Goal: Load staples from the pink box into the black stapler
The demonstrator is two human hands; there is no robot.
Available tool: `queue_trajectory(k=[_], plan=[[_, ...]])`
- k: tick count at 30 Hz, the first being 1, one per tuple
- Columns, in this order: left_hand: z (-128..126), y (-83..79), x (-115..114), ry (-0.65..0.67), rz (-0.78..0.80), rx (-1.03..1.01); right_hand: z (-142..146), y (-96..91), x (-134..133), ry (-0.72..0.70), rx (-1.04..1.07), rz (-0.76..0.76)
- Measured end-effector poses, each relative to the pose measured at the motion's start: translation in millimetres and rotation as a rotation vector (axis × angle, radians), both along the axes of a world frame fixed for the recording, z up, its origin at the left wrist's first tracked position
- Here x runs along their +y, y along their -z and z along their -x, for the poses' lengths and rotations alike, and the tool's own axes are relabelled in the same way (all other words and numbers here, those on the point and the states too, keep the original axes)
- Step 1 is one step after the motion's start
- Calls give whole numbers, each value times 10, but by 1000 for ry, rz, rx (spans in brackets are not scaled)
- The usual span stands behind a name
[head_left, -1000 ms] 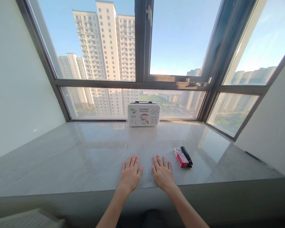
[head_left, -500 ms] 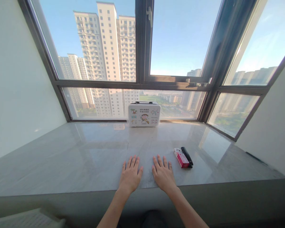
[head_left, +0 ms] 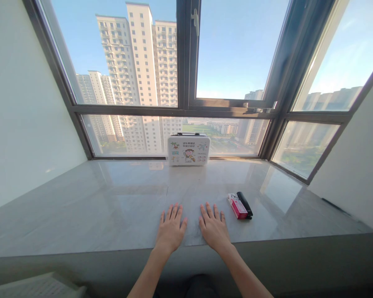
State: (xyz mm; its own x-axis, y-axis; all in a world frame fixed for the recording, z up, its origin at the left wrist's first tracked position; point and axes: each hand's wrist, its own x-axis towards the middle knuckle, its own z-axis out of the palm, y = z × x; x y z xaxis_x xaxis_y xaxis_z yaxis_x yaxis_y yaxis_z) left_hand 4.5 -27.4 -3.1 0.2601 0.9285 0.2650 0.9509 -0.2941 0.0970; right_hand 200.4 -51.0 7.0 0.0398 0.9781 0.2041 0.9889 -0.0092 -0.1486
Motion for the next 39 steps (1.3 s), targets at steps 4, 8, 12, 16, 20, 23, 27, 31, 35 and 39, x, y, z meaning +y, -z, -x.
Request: queue_trajectory(k=[4,8,12,16,20,23,27,31,35,39], plan=[[-1,-11,-7,0,6,5,3,9,-1,-2,0,-8],[-6,-25,-10,-4,18,12,3,12,-8,-4,1,-11],[-5,-14,-10,-4,8,11,-2,6,-11,-2,-2,-2],[-1,6,-9,-5,1,5,1,0,-10,1,-5,4],[4,4,-12,-2,-6,5,9,1,-8,0,-4,11],[3,-9,-19,-5,-2,11,12,6,-10,-4,-8,0],[-3,-31,-33,-6,7,6,10,11,-15,-1,-11,2],[-4,-56,-48,-5,25,1,12,6,-19,-5,-14,-11],[-5,-82,-61,-10,43,14,21,-11,-21,-2,-18,1],[-7,-85,-67,-11,37,11,25,-23,-25,3,-13,27]])
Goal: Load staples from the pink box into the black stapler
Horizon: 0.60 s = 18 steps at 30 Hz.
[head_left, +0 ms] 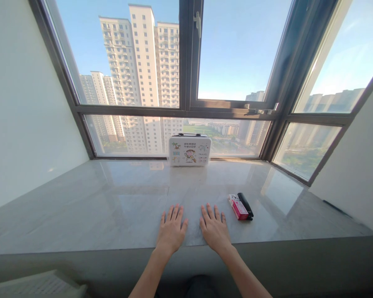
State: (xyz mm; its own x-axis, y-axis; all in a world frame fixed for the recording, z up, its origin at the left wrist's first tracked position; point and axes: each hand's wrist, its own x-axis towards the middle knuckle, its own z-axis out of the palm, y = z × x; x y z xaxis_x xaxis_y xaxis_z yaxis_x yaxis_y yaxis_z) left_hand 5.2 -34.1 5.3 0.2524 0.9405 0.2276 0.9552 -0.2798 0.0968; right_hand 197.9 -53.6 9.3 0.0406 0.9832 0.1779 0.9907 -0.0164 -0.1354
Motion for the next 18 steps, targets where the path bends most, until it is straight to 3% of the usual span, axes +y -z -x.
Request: queue_trajectory(k=[18], plan=[[11,28,-26,7,-20,-17,-5,13,-23,-4,-7,-14]])
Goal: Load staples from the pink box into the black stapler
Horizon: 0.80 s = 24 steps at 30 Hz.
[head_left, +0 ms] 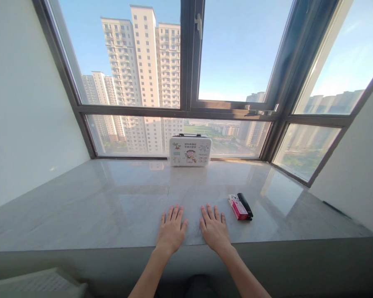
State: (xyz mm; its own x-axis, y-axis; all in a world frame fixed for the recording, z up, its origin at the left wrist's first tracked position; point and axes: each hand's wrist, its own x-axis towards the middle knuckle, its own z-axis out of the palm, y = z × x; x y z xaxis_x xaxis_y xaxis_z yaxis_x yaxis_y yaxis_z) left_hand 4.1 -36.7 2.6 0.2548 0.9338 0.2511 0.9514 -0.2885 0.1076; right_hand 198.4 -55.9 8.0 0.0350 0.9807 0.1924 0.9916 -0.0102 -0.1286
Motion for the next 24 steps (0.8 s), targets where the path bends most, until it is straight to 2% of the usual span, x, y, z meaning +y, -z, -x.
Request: queue_trajectory(k=[24], plan=[[4,-22,-74,-9,4,4,9,2,-59,-3,8,1]])
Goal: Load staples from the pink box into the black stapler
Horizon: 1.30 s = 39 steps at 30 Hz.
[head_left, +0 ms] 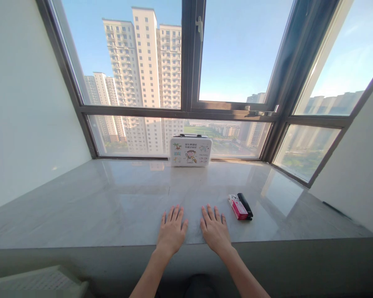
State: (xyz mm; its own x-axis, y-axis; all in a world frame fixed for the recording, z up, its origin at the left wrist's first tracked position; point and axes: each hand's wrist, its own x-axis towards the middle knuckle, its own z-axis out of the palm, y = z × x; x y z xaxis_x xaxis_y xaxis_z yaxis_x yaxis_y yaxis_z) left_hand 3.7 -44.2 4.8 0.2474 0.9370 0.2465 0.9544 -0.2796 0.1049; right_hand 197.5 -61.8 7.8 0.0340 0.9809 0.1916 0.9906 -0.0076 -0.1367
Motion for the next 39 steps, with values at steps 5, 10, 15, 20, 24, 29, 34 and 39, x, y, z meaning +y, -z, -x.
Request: queue_trajectory(k=[5,10,15,20,24,29,34,39], plan=[[-1,23,-7,4,-15,-15,3,-11,-22,7,2,4],[2,22,-22,5,-18,-8,6,-29,-51,3,2,2],[7,32,-33,4,-29,-18,6,-14,-75,-1,-2,-26],[11,45,-51,6,-35,-11,4,1,-100,-14,1,-50],[18,59,-69,12,-61,-29,0,16,-126,-29,0,-79],[26,79,-101,14,-88,-63,-10,13,-165,-34,4,-90],[10,69,-204,14,-133,-99,19,14,-287,-30,32,-93],[-43,-79,-269,-15,-164,-165,-56,-30,-483,-129,268,-75]])
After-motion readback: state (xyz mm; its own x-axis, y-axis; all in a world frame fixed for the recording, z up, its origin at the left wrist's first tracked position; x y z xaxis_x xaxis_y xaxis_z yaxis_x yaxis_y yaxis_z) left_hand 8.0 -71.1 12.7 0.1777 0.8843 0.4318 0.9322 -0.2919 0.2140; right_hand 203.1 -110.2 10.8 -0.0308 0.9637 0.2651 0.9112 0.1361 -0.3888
